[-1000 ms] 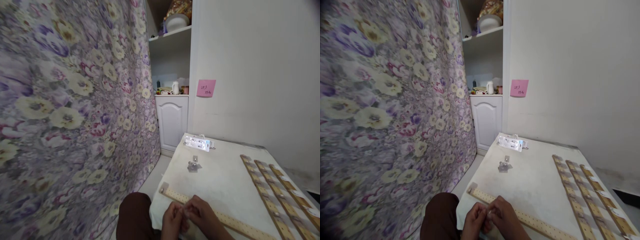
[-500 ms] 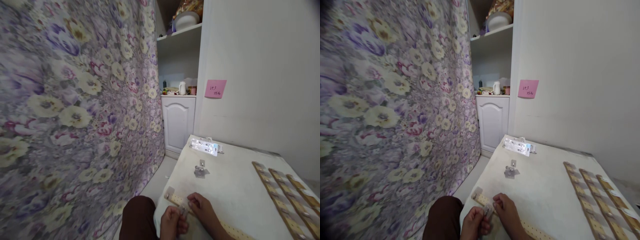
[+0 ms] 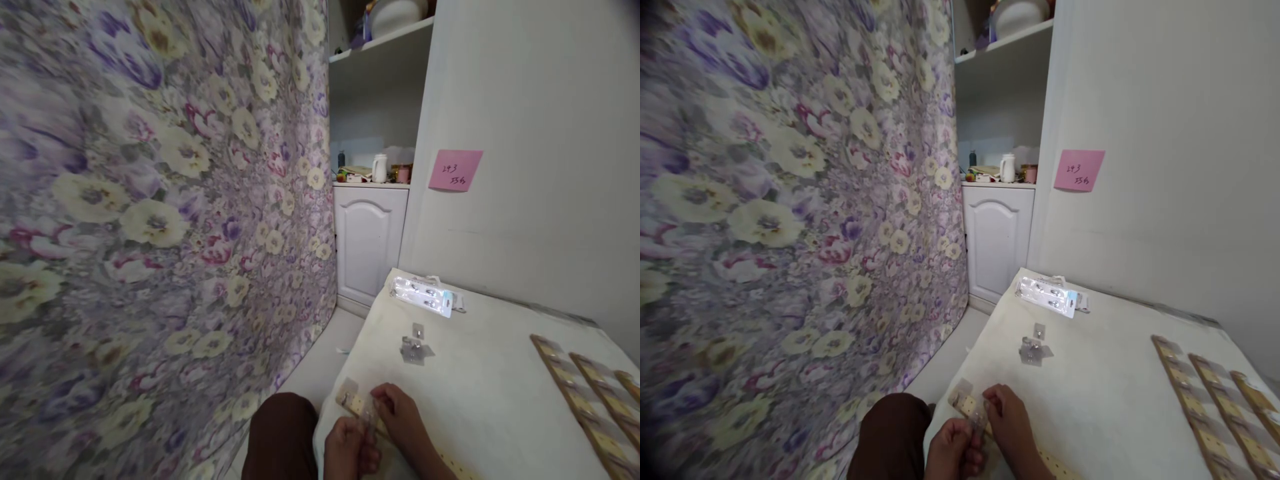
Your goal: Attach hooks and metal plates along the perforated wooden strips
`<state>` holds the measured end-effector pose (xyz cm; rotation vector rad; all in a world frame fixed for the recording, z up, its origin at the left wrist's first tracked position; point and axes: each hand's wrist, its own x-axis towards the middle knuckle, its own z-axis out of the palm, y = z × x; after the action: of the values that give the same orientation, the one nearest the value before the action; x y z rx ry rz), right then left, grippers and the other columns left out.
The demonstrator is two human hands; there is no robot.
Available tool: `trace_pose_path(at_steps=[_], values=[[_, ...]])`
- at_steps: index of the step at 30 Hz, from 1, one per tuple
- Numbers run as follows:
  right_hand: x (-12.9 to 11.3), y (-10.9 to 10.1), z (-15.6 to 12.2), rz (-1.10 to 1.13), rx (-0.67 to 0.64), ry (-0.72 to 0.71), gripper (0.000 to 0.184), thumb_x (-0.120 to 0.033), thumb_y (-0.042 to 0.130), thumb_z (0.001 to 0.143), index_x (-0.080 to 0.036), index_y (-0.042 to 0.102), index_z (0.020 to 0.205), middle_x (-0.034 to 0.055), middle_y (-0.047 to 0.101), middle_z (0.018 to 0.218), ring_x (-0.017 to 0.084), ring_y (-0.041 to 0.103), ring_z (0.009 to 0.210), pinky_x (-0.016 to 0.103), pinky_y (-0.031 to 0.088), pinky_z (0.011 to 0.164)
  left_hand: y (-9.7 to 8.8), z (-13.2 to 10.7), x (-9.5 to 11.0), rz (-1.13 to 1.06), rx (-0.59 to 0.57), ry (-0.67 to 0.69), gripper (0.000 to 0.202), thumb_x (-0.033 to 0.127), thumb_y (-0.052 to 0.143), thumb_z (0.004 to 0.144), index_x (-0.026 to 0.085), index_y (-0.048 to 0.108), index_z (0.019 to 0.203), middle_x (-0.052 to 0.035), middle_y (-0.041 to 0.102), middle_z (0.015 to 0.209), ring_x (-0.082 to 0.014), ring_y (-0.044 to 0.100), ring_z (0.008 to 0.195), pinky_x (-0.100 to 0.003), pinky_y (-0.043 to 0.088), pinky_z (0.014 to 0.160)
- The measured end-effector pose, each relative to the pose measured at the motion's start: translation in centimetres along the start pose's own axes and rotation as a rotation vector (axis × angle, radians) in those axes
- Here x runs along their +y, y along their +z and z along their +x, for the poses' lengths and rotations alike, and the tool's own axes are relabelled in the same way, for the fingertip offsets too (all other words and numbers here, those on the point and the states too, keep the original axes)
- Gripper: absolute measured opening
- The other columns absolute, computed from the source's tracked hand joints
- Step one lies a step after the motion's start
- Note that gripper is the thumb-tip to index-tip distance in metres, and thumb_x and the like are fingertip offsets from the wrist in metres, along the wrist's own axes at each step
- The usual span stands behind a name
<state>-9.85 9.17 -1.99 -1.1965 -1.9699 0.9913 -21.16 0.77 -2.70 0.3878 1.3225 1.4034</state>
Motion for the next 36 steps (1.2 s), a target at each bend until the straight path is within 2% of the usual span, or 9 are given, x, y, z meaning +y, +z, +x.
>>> trace_pose_path(at_steps=[5, 17, 24, 30, 36], values=[[0.3, 0.2, 0.0, -0.005, 0.027, -0.006, 0.021, -0.025, 0.046, 0.075, -0.02, 0.063, 0.086, 0.0044, 0.067, 0.081, 0.018, 0.062, 0.074, 0.027, 0.047, 0.07, 0.3, 0.4, -0.2, 0.018, 0.004, -0.037, 0.033, 0.046, 0.065, 0.062, 0.02, 0.044, 0.066, 0.004, 0.061, 0.049, -0.0084, 0.053, 0.035, -0.018, 0.036, 0.035], [1.0, 0.8, -0.3, -0.061, 0.034, 0.077, 0.019, -0.026, 0.047, 0.077, -0.023, 0.059, 0.091, 0.0033, 0.067, 0.084, 0.018, 0.062, 0.076, 0.029, 0.046, 0.072, 0.6, 0.7, 0.3, 0.093, 0.027, -0.155, 0.022, 0.037, 0.057, 0.067, 0.022, 0.041, 0.069, 0.003, 0.062, 0.049, -0.0093, 0.054, 0.034, -0.018, 0.032, 0.035], [0.6, 0.4, -0.4, -0.035, 0.037, 0.081, 0.022, -0.027, 0.045, 0.078, -0.021, 0.059, 0.094, 0.0042, 0.067, 0.09, 0.018, 0.062, 0.084, 0.028, 0.045, 0.076, 0.8, 0.5, 0.6, 0.119, 0.031, -0.147, 0.021, 0.038, 0.054, 0.071, 0.021, 0.04, 0.071, 0.0019, 0.063, 0.049, -0.0092, 0.053, 0.034, -0.018, 0.03, 0.034], [-0.1, 0.1, -0.7, -0.058, 0.029, 0.102, 0.023, -0.028, 0.045, 0.078, -0.021, 0.059, 0.095, 0.0038, 0.066, 0.09, 0.018, 0.062, 0.084, 0.028, 0.045, 0.077, 1.2, 0.2, 0.8, 0.144, 0.055, -0.146, 0.015, 0.033, 0.047, 0.077, 0.021, 0.04, 0.073, 0.003, 0.063, 0.05, -0.0075, 0.052, 0.033, -0.016, 0.03, 0.033], [-0.4, -0.1, -0.9, -0.077, 0.025, 0.098, 0.026, -0.027, 0.045, 0.077, -0.02, 0.059, 0.098, 0.0036, 0.065, 0.09, 0.017, 0.061, 0.081, 0.027, 0.045, 0.075, 1.2, 0.2, 0.7, 0.162, 0.039, -0.139, 0.017, 0.035, 0.048, 0.075, 0.021, 0.04, 0.072, 0.0022, 0.063, 0.05, -0.0073, 0.05, 0.032, -0.017, 0.029, 0.032]])
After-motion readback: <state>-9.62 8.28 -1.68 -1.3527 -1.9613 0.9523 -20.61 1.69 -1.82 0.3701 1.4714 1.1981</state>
